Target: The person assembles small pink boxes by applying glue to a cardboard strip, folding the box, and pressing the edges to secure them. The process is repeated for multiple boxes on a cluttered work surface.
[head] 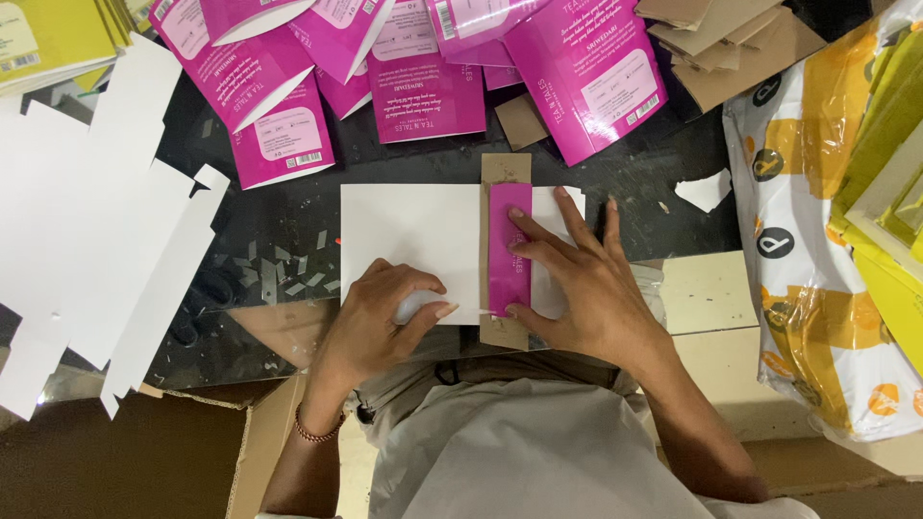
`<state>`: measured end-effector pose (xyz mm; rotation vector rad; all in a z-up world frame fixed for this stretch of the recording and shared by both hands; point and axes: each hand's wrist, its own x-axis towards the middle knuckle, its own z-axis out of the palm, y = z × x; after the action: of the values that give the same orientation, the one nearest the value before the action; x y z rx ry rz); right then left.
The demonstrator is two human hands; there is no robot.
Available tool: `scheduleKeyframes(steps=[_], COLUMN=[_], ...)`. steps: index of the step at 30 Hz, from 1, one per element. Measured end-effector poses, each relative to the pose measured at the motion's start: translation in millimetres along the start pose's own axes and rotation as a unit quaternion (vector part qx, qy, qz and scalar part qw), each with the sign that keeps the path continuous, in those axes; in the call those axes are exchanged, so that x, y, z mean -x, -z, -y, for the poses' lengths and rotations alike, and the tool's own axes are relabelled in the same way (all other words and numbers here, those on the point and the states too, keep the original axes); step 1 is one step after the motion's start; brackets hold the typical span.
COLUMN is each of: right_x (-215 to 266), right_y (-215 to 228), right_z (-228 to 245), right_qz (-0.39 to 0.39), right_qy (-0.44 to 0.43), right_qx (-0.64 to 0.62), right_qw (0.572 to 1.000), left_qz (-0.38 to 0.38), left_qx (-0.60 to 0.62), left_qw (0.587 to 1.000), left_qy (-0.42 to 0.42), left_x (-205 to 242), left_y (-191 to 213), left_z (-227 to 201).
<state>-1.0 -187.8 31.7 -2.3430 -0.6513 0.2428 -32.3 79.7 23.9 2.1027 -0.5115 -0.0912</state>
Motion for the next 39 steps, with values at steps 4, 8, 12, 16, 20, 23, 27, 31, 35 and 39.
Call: scheduleKeyframes(steps=[4, 8, 12, 16, 20, 23, 27, 31, 35, 39], right_x=[0, 1, -1, 3, 5, 3, 3, 3, 2, 3], right_y=[-1, -1, 0, -4, -6, -3, -4, -2, -1, -2], right_z=[0, -1, 0, -3, -5, -5, -3, -2, -4, -5], right_qz=[-0.002, -0.004, -0.005, -0.014, -0.016, -0.017, -0.020, -0.011, -0.008, -0.009], right_qy=[-0.007, -0.003, 0.001, 0.001, 0.003, 0.009, 0.007, -0.002, 0.001, 0.000], right_qx=[-0.008, -0.008, -0.005, -0.003, 0.010, 0.017, 0.012, 0.008, 0.022, 0.019], right_qw=[1.000, 1.000, 1.000, 1.000, 1.000, 1.000, 1.000, 1.000, 1.000, 1.000], left_qz=[0.002, -0.009, -0.020, -0.035, -0.040, -0.041, -0.054, -0.060, -0.100, -0.137], left_qx=[-0.011, -0.013, -0.037, -0.052, -0.066, -0.082, -0.107, -0.118, -0.134, -0.155], left_qw=[1.000, 1.000, 0.999, 0.998, 0.997, 0.995, 0.992, 0.990, 0.983, 0.975], left_qy=[0.003, 0.003, -0.019, -0.021, -0.030, -0.041, -0.047, -0.051, -0.072, -0.078], left_x=[2, 1, -7, -14, -29, -41, -49, -58, -68, -74], left_y=[-2, -3, -1, -2, 3, 6, 6, 8, 6, 0], left_z=[2, 0, 1, 4, -1, -2, 6, 10, 12, 21])
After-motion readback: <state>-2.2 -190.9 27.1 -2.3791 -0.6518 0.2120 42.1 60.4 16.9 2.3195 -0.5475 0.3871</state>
